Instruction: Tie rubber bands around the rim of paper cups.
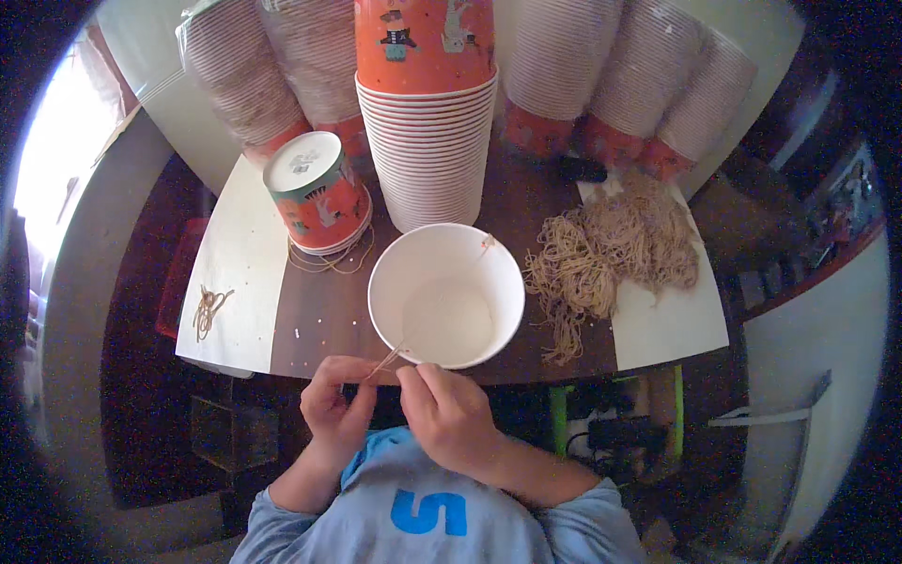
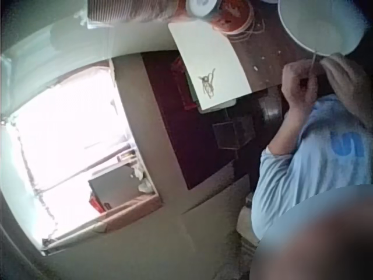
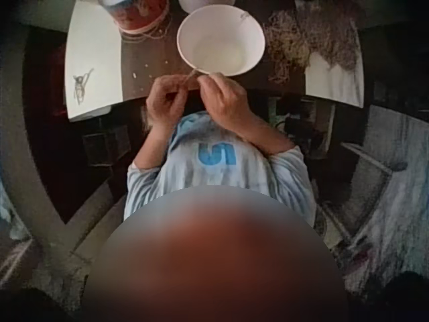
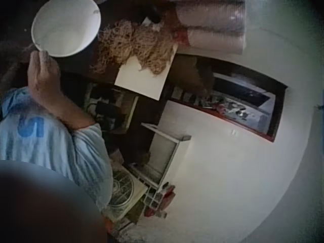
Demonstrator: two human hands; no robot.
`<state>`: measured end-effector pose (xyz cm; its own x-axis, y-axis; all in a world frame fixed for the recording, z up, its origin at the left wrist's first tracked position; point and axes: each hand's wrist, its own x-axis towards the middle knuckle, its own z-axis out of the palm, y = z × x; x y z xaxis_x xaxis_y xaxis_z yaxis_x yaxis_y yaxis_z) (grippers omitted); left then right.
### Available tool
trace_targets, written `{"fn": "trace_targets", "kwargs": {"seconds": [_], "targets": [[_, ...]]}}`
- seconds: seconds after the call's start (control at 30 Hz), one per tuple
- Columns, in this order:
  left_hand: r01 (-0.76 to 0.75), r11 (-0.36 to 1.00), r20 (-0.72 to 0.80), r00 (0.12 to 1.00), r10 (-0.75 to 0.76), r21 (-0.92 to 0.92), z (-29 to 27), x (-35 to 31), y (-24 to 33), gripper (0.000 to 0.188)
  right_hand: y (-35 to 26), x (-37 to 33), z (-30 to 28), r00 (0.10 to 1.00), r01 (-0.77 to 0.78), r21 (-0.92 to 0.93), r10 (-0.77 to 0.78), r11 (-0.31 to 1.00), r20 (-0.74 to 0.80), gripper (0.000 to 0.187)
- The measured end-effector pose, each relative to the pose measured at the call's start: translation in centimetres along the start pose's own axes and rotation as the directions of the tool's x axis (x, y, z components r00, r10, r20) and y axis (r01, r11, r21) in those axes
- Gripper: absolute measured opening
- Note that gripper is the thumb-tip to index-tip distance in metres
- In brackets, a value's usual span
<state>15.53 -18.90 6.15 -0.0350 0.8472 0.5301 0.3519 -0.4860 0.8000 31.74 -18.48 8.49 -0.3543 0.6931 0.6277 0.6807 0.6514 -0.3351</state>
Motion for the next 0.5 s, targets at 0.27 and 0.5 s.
{"fn": "trace_targets", "kwargs": {"seconds": [0.27, 0.5], "targets": [[0.484, 0.494, 0.177, 0.820, -0.544, -0.722, 2.4, -0.4, -0.3, 0.009, 1.6, -0.1, 2.1, 0.985, -0.173, 0.126, 0.173, 0.977, 0.011, 0.021], [0.451, 0.364, 0.163, 0.781, -0.603, -0.815, 1.9, -0.6, -0.7, 0.009, 2.7, 0.6, 3.0, 0.870, -0.480, 0.762, 0.348, 0.435, 0.350, 0.015]]}}
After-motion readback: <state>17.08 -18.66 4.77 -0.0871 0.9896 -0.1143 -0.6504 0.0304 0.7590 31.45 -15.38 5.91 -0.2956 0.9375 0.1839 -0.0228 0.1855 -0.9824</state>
